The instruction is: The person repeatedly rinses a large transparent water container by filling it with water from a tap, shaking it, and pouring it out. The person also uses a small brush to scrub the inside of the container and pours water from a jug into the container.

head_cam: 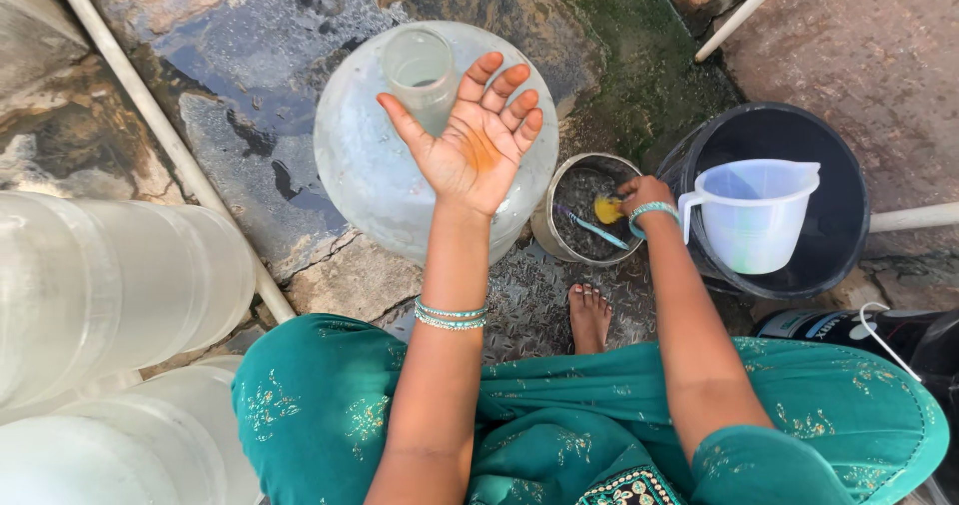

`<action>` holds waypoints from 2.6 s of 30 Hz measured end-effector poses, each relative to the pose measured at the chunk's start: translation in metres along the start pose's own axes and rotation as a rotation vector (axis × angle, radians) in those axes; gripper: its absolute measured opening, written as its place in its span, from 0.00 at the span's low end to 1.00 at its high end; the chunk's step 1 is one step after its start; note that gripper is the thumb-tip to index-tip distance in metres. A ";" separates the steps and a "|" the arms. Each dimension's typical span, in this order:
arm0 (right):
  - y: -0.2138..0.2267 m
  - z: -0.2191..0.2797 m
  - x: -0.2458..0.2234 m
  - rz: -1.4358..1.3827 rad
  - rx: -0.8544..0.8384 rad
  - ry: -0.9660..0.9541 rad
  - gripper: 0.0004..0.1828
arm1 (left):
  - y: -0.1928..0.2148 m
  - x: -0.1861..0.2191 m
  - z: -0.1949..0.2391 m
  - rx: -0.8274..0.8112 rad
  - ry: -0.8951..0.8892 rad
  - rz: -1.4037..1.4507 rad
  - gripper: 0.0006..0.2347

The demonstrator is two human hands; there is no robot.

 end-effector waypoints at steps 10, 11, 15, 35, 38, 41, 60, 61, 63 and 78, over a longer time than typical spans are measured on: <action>0.024 0.076 -0.050 -0.171 0.267 0.038 0.17 | 0.002 0.004 0.006 -0.025 0.058 -0.073 0.49; 0.031 0.084 -0.057 -0.175 0.285 0.053 0.18 | 0.003 0.009 0.005 -0.007 0.063 -0.086 0.49; 0.043 0.112 -0.092 -0.199 0.177 0.279 0.15 | 0.002 0.031 -0.001 -0.020 0.107 -0.102 0.49; -0.078 -0.050 -0.031 -0.289 0.149 -0.108 0.34 | -0.022 -0.017 0.011 -0.012 -0.010 -0.248 0.46; -0.096 -0.055 -0.043 -0.101 0.101 0.058 0.44 | -0.016 -0.012 0.016 -0.002 -0.016 -0.244 0.45; -0.087 -0.059 -0.040 0.039 -0.068 0.141 0.32 | -0.012 -0.003 0.013 0.008 -0.047 -0.253 0.44; 0.184 0.146 0.074 0.503 -0.192 -0.106 0.33 | -0.035 -0.007 0.007 0.003 0.095 -0.369 0.43; 0.193 0.142 0.086 0.479 -0.136 -0.101 0.33 | -0.041 -0.004 0.009 0.017 0.155 -0.451 0.42; 0.208 0.136 0.105 0.442 -0.077 -0.130 0.32 | -0.052 0.005 0.012 0.039 0.222 -0.690 0.37; 0.103 0.066 0.081 1.083 -0.111 -0.095 0.19 | -0.054 0.113 0.029 0.393 -0.416 -1.992 0.31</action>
Point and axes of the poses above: each hand's wrist, its own z-axis away from the middle knuckle, its own y-axis out of the back of the hand, x = y × z, the point moved 6 cm from there along -z, towards the middle knuckle, and after that the axes turned 13 degrees about -x, right-handed, at the moved point
